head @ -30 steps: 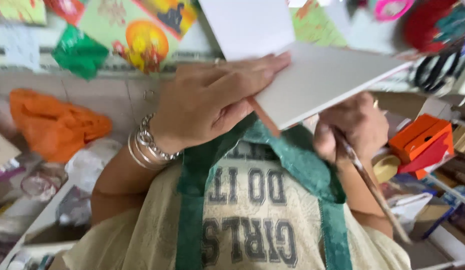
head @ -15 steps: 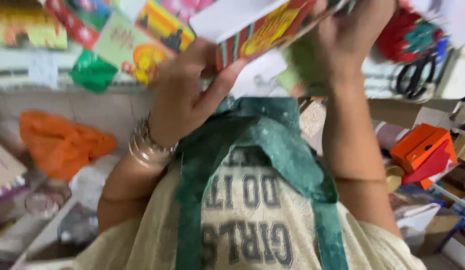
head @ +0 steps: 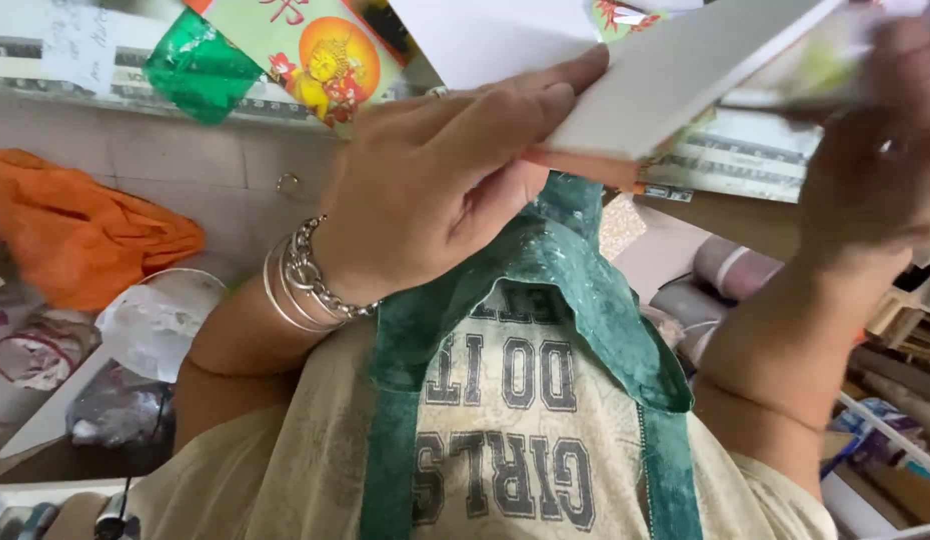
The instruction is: Assembling a paper craft project by applying adhesive with a brush and positioning small paper components.
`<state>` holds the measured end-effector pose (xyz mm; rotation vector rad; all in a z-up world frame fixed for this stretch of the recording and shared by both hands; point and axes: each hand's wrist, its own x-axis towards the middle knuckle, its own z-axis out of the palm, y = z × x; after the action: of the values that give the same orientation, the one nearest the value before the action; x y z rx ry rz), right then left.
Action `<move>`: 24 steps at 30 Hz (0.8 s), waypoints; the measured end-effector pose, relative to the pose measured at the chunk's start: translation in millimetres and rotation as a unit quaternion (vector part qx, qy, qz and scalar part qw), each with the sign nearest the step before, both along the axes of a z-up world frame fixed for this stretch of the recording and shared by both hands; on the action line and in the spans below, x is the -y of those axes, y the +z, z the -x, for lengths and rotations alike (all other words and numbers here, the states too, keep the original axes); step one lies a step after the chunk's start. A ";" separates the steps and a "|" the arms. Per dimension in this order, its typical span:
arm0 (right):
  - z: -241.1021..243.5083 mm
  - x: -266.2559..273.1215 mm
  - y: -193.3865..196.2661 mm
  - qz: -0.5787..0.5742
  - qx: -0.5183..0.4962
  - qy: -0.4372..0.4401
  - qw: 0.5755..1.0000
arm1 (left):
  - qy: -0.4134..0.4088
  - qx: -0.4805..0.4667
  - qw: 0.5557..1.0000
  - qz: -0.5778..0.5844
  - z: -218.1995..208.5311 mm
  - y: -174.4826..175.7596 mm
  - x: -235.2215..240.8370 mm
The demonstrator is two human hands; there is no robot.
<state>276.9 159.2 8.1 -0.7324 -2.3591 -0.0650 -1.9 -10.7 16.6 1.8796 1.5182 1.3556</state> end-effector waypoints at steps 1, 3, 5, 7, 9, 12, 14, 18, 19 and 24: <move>15.4 10.6 8.9 0.168 -0.103 -0.018 0.980 | 0.006 0.003 1.000 -0.020 -1.1 0.7 -0.9; 33.8 18.7 25.2 0.346 -0.198 -0.016 0.917 | 0.011 0.008 0.999 -0.041 -3.3 2.2 -1.4; 39.8 13.7 40.5 0.008 0.056 0.275 0.960 | -0.001 0.040 0.999 -0.030 -5.7 4.0 -0.6; 41.2 11.2 45.4 -0.028 0.079 0.283 0.955 | -0.007 0.041 0.998 -0.039 -6.8 2.5 -0.8; 43.2 11.9 49.2 -0.063 0.100 0.293 0.949 | -0.011 0.041 0.998 -0.048 -7.5 3.4 -1.7; 42.2 16.0 47.1 -0.082 0.113 0.266 0.954 | -0.011 0.061 0.996 -0.063 -7.8 5.6 -1.2; 32.4 15.4 37.8 0.150 0.017 0.255 0.955 | 0.001 0.047 0.997 -0.062 -9.9 2.6 0.6; 39.3 13.2 43.3 -0.027 0.076 0.284 0.955 | 0.008 0.045 0.997 -0.064 -13.1 -5.7 2.9; 37.3 12.1 43.1 0.005 0.071 0.293 0.953 | 0.009 0.040 0.997 -0.070 -13.9 -10.6 4.1; 39.2 25.3 55.5 0.222 0.092 0.204 0.949 | 0.001 0.026 0.997 -0.078 -14.4 -17.7 6.5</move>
<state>237.7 133.9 63.6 -0.4329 -2.6908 0.6199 12.5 -17.2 -1.1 1.9169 1.4262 1.5529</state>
